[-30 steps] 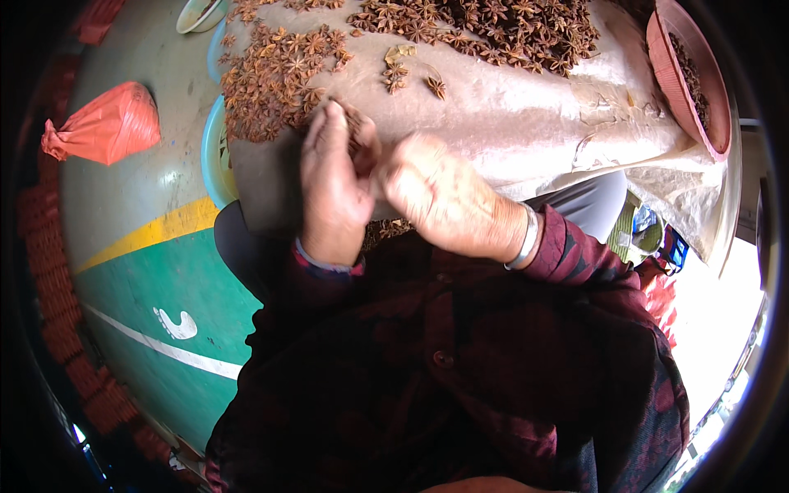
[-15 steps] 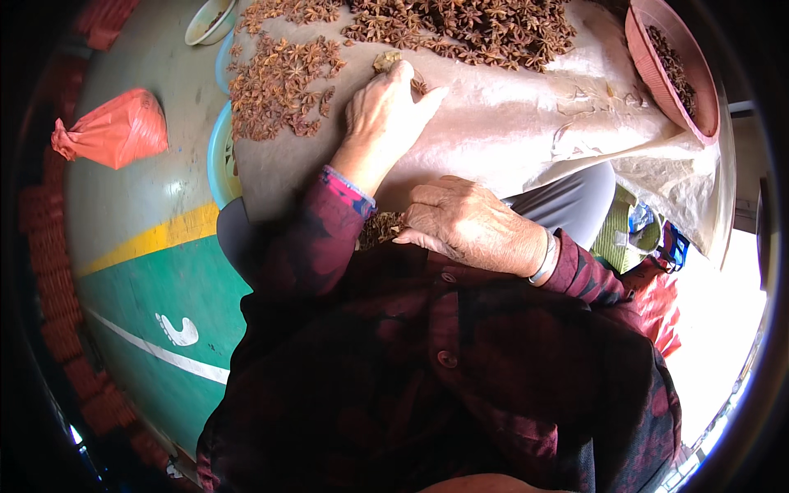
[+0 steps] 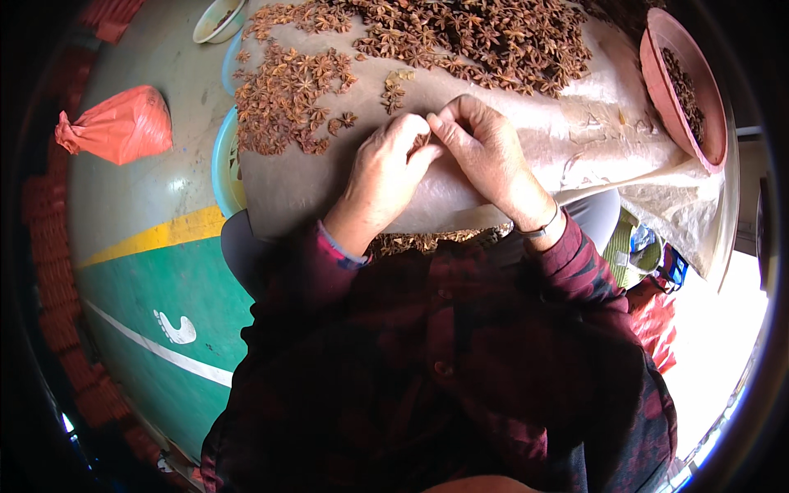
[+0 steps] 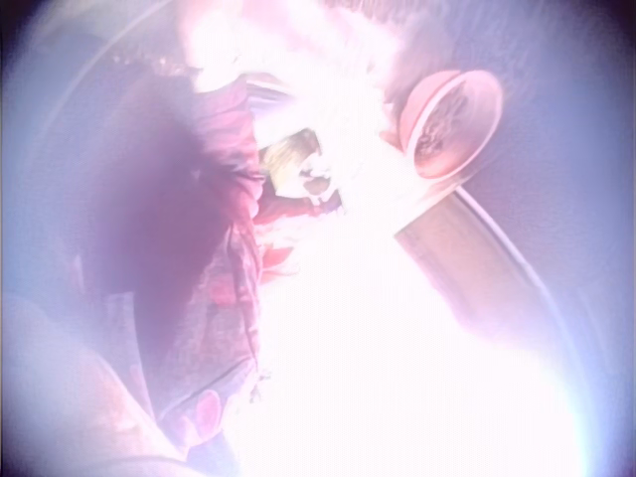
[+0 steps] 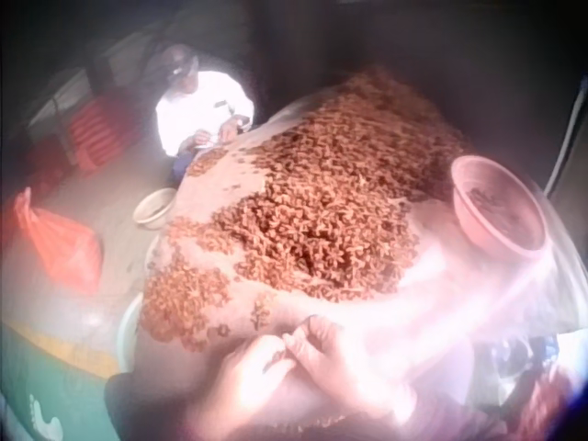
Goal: The person sits and sorts star anise by hand, picking individual pieces from a large pile on a white sheet and placing them into a blue bowl. The hands repeatedly reach into the pile, select items, and transfer them to the bowl.
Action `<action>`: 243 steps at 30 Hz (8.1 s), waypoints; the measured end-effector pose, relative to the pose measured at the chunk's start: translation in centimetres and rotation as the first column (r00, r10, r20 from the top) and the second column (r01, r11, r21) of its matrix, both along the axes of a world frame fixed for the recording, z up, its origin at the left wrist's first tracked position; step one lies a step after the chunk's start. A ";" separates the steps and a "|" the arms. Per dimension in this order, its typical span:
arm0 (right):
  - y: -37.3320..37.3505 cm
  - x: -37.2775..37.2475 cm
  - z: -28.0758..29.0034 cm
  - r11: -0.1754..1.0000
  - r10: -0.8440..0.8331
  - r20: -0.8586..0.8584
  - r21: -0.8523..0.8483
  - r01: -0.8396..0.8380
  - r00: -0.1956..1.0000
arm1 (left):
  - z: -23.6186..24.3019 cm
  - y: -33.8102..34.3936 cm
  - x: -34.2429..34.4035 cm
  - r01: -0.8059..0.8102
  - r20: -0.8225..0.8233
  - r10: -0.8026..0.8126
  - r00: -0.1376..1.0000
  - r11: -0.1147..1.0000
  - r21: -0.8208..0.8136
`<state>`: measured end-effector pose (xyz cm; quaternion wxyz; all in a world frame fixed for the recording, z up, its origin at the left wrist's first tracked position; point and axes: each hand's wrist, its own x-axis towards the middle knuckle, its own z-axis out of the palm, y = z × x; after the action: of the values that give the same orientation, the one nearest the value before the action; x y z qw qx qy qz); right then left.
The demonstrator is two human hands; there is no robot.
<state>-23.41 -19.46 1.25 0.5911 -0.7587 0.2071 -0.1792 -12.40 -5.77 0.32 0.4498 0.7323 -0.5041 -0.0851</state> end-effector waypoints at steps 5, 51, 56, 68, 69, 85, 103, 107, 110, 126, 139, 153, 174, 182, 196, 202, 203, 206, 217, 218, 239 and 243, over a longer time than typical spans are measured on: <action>0.5 0.4 -0.2 0.983 0.077 -0.025 0.169 -0.071 0.997 | -0.2 1.8 0.7 0.025 -0.406 -0.035 0.913 0.999 -0.031; -5.3 1.3 1.1 0.628 0.066 -0.037 -0.775 -0.070 0.997 | 1.1 -3.8 4.4 -0.024 -0.348 0.013 0.937 0.999 -0.027; -2.5 -1.5 2.0 0.582 0.201 -0.030 -0.800 -0.144 0.979 | 2.0 -1.7 2.4 0.118 -0.210 -0.100 0.973 0.990 0.077; -1.5 -4.2 4.4 0.775 0.483 -0.107 -0.411 -0.481 0.869 | 3.8 4.4 3.4 0.182 -0.834 -0.151 0.531 0.981 -0.061; -1.8 -3.5 4.5 0.776 0.489 -0.100 -0.404 -0.485 0.866 | 3.5 3.8 3.9 0.135 -0.824 -0.125 0.553 0.989 -0.059; -3.9 10.7 1.1 0.404 0.069 -0.407 -0.824 -0.399 0.911 | -0.6 -0.1 3.7 -0.116 0.279 0.041 0.959 0.959 0.258; -9.2 -6.2 0.0 0.850 -0.219 0.081 -0.473 0.231 0.972 | -1.6 -4.7 3.2 -0.032 0.400 -0.009 0.917 0.995 0.095; -17.2 -6.7 -1.2 0.589 -0.596 -0.087 -0.723 0.361 0.798 | -2.1 -4.1 5.4 -0.181 0.513 0.049 0.857 0.961 0.209; -18.1 -5.0 -1.9 0.661 -0.484 0.040 -0.638 0.395 0.874 | -2.5 -2.8 7.2 -0.248 0.527 0.110 0.842 0.948 0.200; -5.6 2.8 0.9 0.994 0.102 0.297 0.013 -0.111 0.949 | -1.1 0.1 9.1 -0.236 -0.186 0.227 0.956 0.972 -0.024; -0.5 -8.6 4.0 0.880 0.309 -0.075 0.399 -0.256 0.948 | -0.2 3.6 5.0 -0.065 0.267 0.073 0.961 0.997 -0.037; 1.7 0.4 1.3 0.759 0.182 0.045 -0.641 -0.112 0.982 | -1.4 5.2 3.7 -0.099 0.365 0.055 0.930 0.990 0.104; 3.5 3.4 -1.0 0.623 0.222 0.179 -0.782 0.002 0.958 | -2.0 4.9 3.5 -0.110 0.312 0.110 0.944 0.994 -0.016; 4.3 -0.6 0.7 0.971 0.137 0.238 0.161 -0.178 0.962 | 0.2 6.7 1.9 0.116 0.360 -0.058 0.931 0.983 -0.142; 4.0 -0.2 1.8 0.672 0.271 0.288 -0.740 0.033 0.918 | 0.0 5.7 0.2 0.130 -0.761 -0.216 0.612 0.976 -0.173; 5.2 -1.4 1.3 0.957 0.091 0.291 -0.291 -0.002 0.952 | 0.4 5.3 -0.7 0.169 -0.814 -0.194 0.547 0.978 -0.120; 5.4 -1.8 1.1 0.996 0.045 0.265 -0.092 -0.021 0.963 | 0.5 5.3 -1.0 0.168 -0.834 -0.203 0.513 0.977 -0.135; 5.3 -2.9 1.1 0.965 0.041 0.251 0.239 -0.103 0.967 | 0.6 5.2 -2.3 0.146 -0.885 -0.194 0.424 0.979 -0.144; 6.4 -4.5 -0.6 0.929 -0.047 0.299 0.362 -0.068 0.953 | 0.3 6.5 -3.6 0.106 -0.951 -0.308 -0.032 0.945 -0.309; 6.2 -4.5 -0.7 0.943 -0.040 0.273 0.327 -0.053 0.961 | 0.3 6.9 -3.3 0.157 -0.948 -0.317 -0.037 0.935 -0.319; 3.2 5.2 2.8 -0.059 0.123 -0.323 -0.946 -0.318 0.939 | 0.2 10.3 -0.5 -0.148 -0.989 -0.141 0.055 0.978 -0.147; 3.0 4.4 3.3 0.020 0.204 -0.244 -0.967 -0.254 0.948 | 1.1 8.7 -0.7 -0.235 -0.972 -0.034 0.232 0.968 -0.090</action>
<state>-18.97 -16.50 4.59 -0.0701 -0.9808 -0.0853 -0.1605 -13.05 2.97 1.41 0.7456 0.5002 -0.0768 -0.4334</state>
